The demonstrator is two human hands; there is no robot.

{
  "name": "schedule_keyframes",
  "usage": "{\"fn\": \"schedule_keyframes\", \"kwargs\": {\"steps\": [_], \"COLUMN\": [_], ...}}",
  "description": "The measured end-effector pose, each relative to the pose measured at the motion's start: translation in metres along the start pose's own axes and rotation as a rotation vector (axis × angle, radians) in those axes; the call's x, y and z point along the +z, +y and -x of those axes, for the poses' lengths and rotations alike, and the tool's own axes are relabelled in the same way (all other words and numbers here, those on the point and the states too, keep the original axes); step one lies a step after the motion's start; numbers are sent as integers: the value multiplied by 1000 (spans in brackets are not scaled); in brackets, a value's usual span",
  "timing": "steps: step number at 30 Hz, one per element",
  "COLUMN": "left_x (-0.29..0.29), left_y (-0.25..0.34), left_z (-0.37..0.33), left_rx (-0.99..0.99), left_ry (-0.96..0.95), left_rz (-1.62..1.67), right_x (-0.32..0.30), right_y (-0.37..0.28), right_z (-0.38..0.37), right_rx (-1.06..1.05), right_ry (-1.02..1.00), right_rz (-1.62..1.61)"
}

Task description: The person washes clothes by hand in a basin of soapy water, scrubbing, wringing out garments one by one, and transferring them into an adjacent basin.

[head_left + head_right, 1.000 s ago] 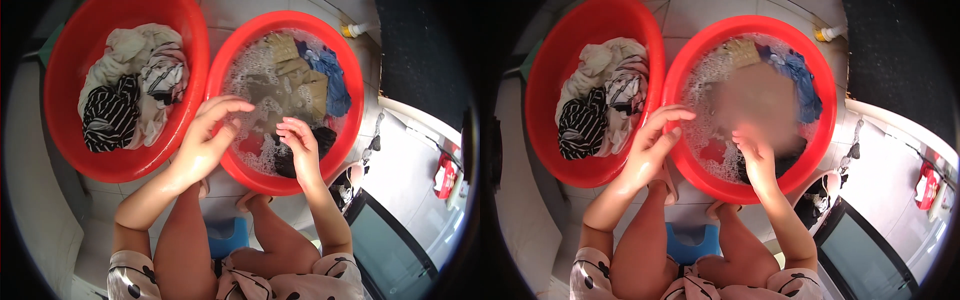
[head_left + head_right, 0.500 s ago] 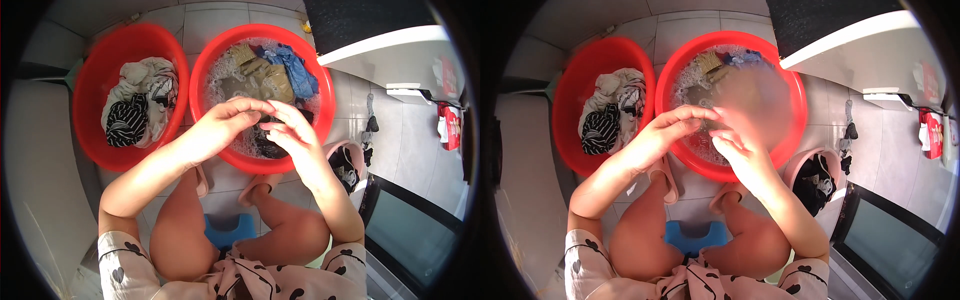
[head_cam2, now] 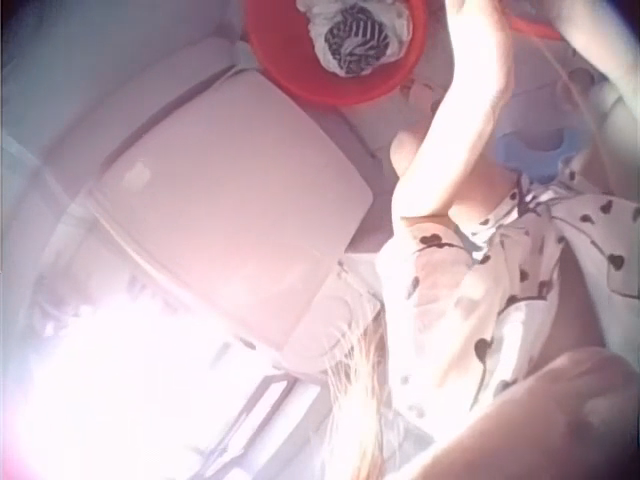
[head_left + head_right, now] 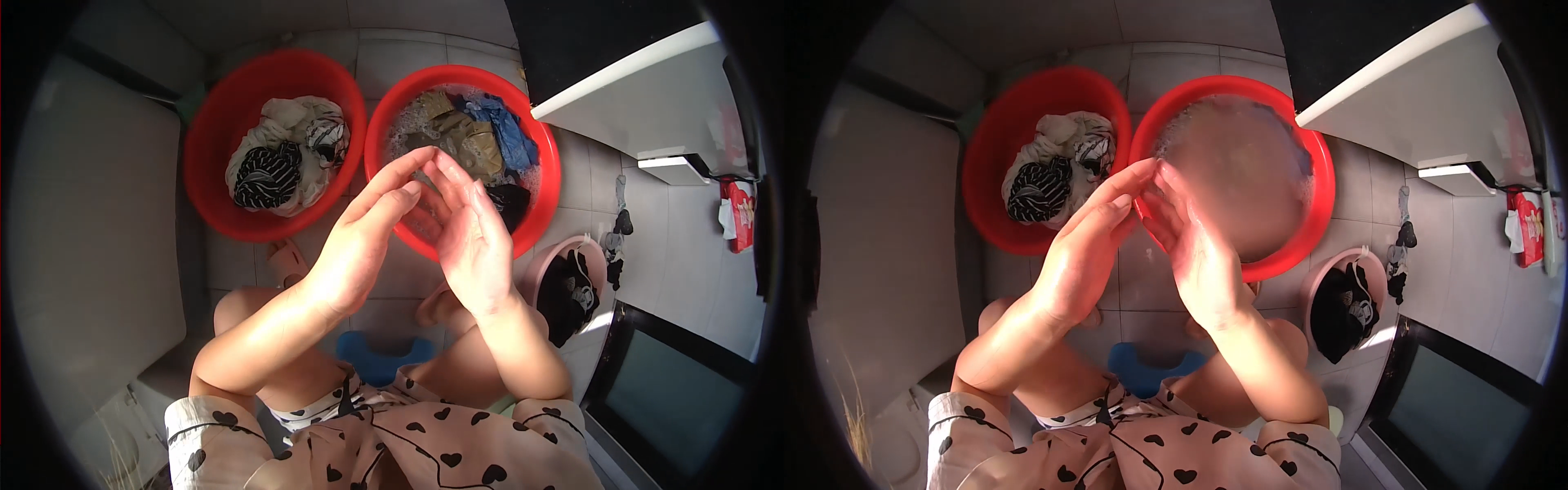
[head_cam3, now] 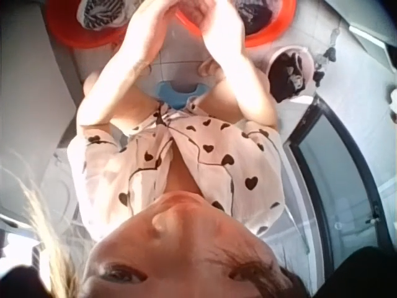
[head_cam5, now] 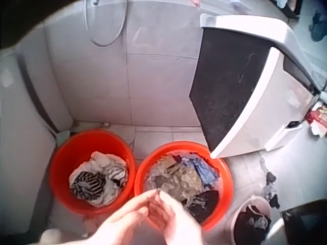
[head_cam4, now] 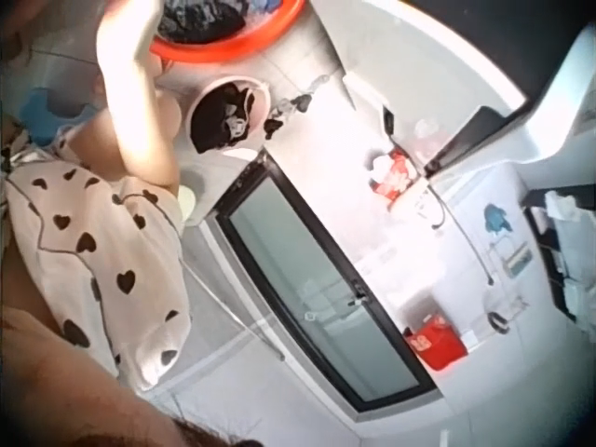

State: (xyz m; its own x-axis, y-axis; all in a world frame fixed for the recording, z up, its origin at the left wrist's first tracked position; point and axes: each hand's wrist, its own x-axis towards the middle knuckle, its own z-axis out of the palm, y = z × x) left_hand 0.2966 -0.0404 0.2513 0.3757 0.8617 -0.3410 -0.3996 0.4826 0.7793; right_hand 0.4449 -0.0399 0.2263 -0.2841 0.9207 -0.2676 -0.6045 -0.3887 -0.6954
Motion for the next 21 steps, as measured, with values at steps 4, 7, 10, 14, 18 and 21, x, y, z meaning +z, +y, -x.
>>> {"fn": "schedule_keyframes", "kwargs": {"steps": [4,7,10,14,18,21], "left_x": [-41,-56,-80,-105,-118,-123], "left_y": [-17,-12,-10,-11,-29,-39], "left_z": [-5,-20,-46,-73,-84,-83], "left_rx": [-48,12,24,9,-43,-62], "left_ry": [357,305,315,301,459,596], "left_rz": [26,144,47,58,135,143], "right_x": [7,-10,-25,-27,-38,-38], "right_y": [10,27,41,60,88,102], "right_z": [-20,-37,-67,-103,-117,-120], "right_rx": [145,165,254,267,299,387], "right_ry": [29,73,153,214,259,310], "right_rz": [-109,-53,-55,-110,10,-34]}}
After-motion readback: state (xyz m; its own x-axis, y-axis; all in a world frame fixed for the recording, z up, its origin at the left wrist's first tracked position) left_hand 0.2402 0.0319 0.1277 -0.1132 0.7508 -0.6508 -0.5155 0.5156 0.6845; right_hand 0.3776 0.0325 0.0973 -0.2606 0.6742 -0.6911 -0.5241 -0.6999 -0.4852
